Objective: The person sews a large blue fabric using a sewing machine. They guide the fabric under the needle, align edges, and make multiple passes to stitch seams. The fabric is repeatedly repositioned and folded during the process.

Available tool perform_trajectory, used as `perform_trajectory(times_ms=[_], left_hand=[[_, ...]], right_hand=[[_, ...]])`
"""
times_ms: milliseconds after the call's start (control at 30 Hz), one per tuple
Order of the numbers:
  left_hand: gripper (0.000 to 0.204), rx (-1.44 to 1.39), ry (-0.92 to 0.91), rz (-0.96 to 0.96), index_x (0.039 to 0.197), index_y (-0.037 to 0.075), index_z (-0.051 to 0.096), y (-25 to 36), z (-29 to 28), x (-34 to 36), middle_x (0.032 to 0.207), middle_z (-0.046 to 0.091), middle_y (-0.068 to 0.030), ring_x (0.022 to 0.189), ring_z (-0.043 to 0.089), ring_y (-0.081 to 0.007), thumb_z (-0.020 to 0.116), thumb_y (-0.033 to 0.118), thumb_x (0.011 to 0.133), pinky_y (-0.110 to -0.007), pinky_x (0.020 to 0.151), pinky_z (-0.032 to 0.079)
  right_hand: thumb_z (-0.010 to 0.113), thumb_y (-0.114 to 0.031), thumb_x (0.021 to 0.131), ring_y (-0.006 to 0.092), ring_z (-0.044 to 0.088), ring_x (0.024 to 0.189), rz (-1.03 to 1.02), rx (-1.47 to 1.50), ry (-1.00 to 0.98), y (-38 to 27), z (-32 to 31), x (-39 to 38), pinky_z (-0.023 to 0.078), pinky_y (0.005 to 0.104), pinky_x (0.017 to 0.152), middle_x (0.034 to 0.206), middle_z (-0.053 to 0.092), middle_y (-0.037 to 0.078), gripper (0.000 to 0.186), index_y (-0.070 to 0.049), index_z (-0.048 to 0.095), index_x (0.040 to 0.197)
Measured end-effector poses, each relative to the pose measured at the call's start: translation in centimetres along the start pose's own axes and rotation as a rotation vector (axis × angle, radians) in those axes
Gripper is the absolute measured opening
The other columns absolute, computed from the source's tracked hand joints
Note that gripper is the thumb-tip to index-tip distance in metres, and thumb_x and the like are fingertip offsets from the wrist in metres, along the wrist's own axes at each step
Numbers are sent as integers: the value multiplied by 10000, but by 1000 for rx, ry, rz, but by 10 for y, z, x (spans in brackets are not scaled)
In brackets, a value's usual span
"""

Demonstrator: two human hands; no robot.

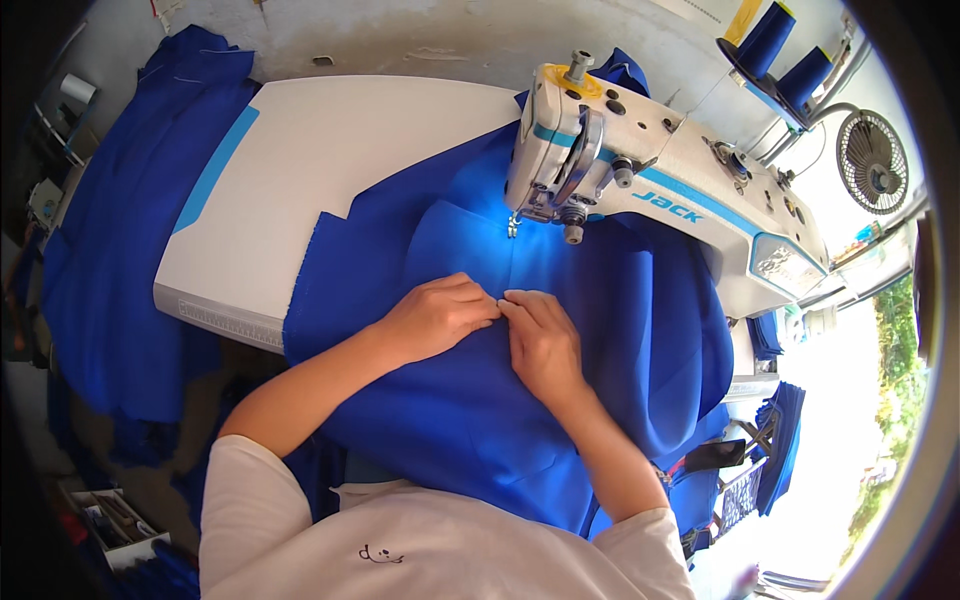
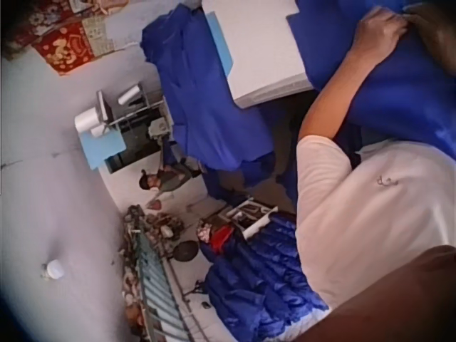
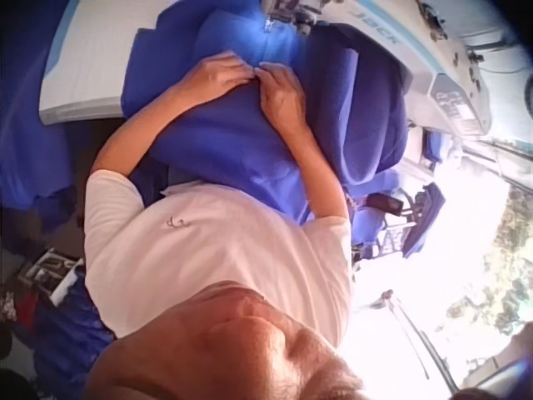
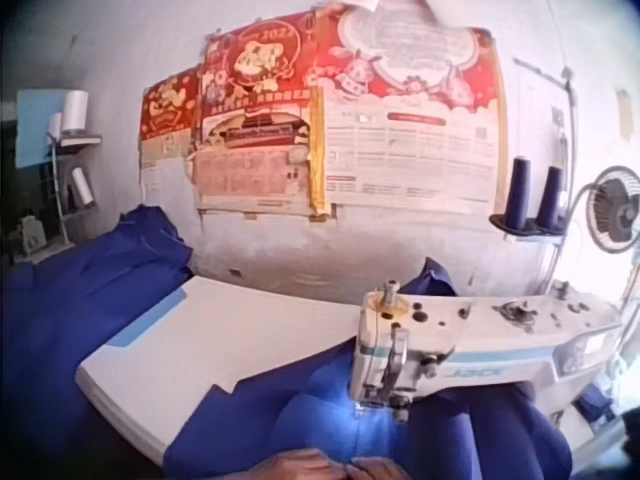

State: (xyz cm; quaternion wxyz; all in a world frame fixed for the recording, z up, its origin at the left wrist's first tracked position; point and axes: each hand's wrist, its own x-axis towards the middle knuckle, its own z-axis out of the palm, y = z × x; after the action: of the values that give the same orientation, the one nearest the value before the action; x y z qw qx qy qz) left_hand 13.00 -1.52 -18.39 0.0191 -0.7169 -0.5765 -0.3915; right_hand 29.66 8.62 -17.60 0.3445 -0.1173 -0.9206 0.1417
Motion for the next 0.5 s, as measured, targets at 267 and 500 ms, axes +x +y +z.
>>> perform_trajectory(times_ms=[267, 500], left_hand=[[141, -56, -12, 0, 881, 84, 713, -21, -3, 14, 848, 659, -19, 815, 617, -207, 771, 91, 752, -330, 722, 544], [155, -26, -27, -8, 909, 83, 736, -54, -1, 37, 900, 696, -14, 821, 633, -200, 790, 101, 765, -318, 727, 549]], right_hand=[[663, 34, 761, 276, 597, 953, 5, -23, -34, 18, 3, 13, 476, 389, 852, 1010, 628, 87, 274, -32, 702, 1024], [649, 57, 755, 272, 611, 910, 35, 72, 15, 50, 19, 33, 470, 386, 815, 963, 641, 74, 216, -44, 709, 936]])
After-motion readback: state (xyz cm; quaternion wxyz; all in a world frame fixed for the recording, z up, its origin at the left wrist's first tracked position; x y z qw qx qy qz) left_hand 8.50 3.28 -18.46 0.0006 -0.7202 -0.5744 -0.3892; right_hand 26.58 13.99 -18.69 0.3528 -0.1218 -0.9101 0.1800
